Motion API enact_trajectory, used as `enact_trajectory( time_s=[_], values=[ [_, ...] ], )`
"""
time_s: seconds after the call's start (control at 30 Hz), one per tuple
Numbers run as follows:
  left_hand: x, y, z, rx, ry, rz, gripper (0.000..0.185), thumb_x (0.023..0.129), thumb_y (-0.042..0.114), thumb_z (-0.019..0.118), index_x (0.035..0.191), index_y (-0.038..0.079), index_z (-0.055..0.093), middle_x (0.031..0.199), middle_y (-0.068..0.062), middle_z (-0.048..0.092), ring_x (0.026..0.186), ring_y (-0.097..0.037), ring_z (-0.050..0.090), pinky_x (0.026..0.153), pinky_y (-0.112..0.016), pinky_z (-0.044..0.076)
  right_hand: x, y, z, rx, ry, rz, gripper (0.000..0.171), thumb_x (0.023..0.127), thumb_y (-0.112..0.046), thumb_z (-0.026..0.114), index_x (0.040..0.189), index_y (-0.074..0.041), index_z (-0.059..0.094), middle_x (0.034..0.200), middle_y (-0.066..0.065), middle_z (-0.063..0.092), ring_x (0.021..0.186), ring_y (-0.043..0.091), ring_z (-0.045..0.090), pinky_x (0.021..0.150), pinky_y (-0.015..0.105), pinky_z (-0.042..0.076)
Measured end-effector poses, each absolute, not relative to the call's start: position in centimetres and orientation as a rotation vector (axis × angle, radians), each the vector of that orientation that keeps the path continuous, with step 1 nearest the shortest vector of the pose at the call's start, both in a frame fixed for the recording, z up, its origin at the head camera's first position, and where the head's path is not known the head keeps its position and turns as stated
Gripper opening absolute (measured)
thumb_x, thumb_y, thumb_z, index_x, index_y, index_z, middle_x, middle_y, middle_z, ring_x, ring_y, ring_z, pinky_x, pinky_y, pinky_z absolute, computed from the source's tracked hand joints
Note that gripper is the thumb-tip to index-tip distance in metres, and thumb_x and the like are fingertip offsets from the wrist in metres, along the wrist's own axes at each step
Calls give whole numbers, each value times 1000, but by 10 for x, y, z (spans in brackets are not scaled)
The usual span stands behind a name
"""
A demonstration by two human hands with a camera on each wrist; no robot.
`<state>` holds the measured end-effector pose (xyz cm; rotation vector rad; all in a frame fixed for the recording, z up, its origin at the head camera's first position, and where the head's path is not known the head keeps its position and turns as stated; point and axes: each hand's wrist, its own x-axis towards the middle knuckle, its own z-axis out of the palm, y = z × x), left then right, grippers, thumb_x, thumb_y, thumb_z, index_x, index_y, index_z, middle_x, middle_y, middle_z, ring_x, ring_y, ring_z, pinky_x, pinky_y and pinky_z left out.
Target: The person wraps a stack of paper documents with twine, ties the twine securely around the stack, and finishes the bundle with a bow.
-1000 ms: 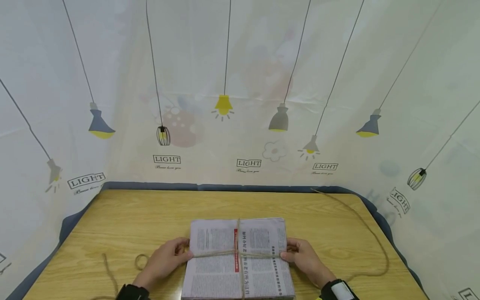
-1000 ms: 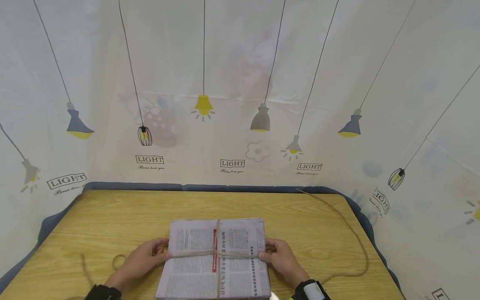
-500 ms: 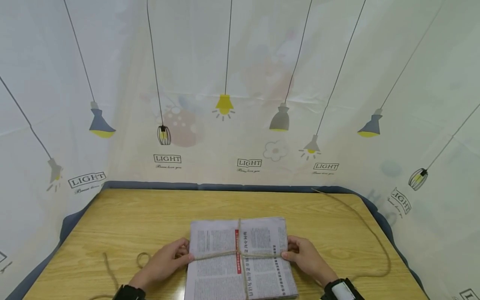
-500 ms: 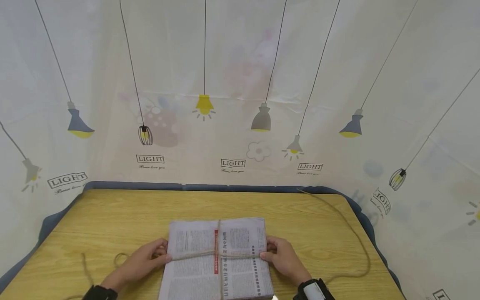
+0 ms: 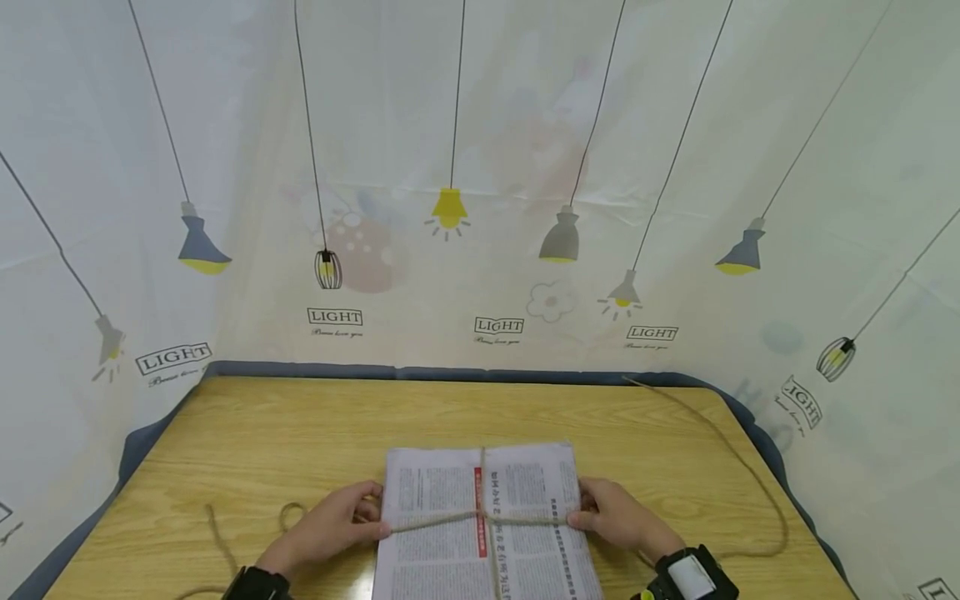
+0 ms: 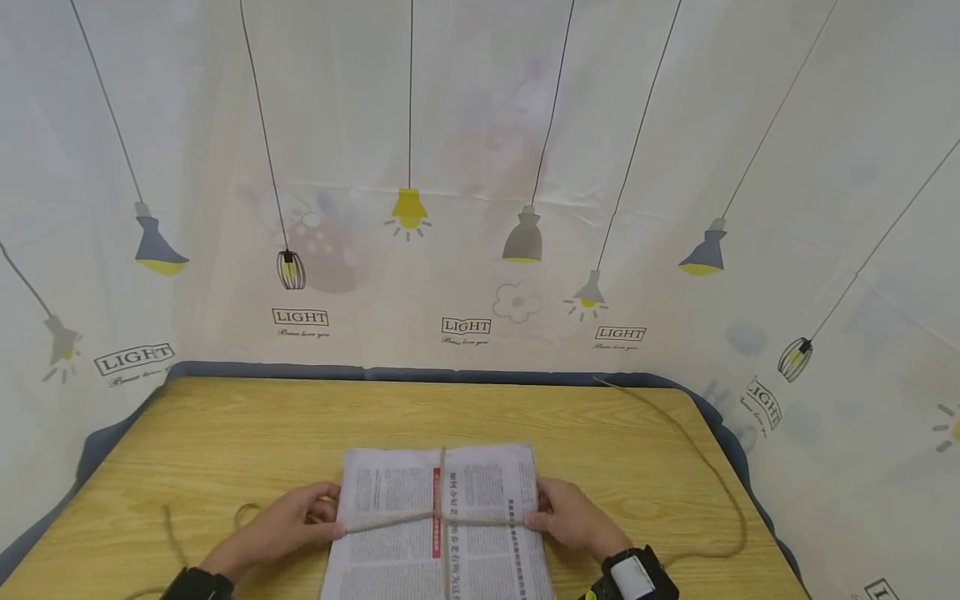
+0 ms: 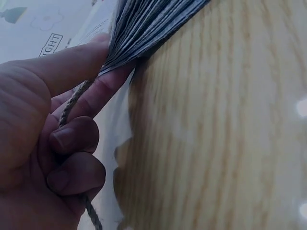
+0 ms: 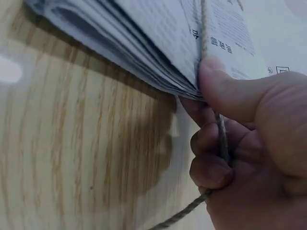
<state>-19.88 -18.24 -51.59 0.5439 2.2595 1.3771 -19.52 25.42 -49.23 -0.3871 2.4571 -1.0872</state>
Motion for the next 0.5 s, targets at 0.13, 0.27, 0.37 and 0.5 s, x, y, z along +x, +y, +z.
enact_trajectory(
  time_s=[0.13,0.27,0.37,0.5],
  values=[
    [-198,-182,-514,516,2252,1357,65,88,27,73,131,-12,45,101,-9,71,89,-13,63,73,-21,48,-196,258,-492,-385,2386,-1128,34,91,-25,68,116,-3,61,97,3,68,84,16,57,69,24,43],
    [-199,-183,-515,515,2261,1346,62,88,26,73,130,-12,47,99,-7,71,86,-11,61,72,-20,47,-197,259,-491,-397,2336,-1167,32,90,-22,70,114,-2,62,94,4,69,81,14,57,67,22,43],
    [-200,-182,-516,546,2275,1344,46,90,26,70,121,-5,55,97,-5,71,83,-7,59,70,-20,46,-197,260,-490,-405,2322,-1186,31,89,-21,71,113,-2,63,94,5,70,80,14,57,66,22,43],
    [-201,-182,-517,593,2287,1363,28,93,25,66,108,2,61,94,-4,71,80,-4,58,69,-20,45,-197,262,-488,-415,2317,-1203,31,88,-20,71,112,-2,64,95,6,71,80,14,58,65,21,43]
  ],
)
